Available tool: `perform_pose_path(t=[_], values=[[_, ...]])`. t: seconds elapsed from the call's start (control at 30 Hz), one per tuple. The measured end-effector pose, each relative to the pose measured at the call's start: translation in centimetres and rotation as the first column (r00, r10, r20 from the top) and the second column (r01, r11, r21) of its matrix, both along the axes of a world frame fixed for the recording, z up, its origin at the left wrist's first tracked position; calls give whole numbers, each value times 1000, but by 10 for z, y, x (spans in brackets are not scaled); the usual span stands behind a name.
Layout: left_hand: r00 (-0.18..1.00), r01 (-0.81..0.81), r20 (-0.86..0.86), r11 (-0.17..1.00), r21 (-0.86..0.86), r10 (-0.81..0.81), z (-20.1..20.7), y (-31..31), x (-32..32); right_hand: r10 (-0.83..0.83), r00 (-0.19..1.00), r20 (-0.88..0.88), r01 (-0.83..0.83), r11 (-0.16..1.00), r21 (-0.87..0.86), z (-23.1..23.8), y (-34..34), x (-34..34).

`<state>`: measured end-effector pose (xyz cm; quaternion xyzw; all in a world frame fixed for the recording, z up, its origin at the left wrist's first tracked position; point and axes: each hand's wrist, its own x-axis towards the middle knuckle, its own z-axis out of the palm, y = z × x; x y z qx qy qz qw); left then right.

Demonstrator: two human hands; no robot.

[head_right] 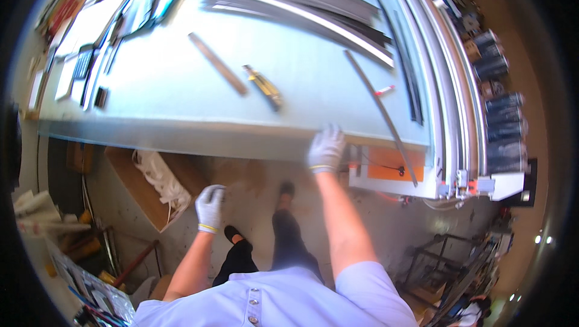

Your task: The person uses a marker and a ruler to measure a black metal strip on a workbench, then uses a utility knife to cut the strip along the measured line.

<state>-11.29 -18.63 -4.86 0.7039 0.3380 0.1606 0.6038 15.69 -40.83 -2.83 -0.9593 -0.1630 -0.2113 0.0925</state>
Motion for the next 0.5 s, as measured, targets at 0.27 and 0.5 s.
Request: perform_pose_path(t=[0.27, 0.5], values=[[850, 510, -3, 821, 255, -527, 109, -133, 189, 109, 899, -424, 357, 377, 855, -10, 23, 47], [864, 478, 91, 865, 155, -494, 165, -179, 283, 474, 663, -580, 720, -193, 666, 40, -17, 123]])
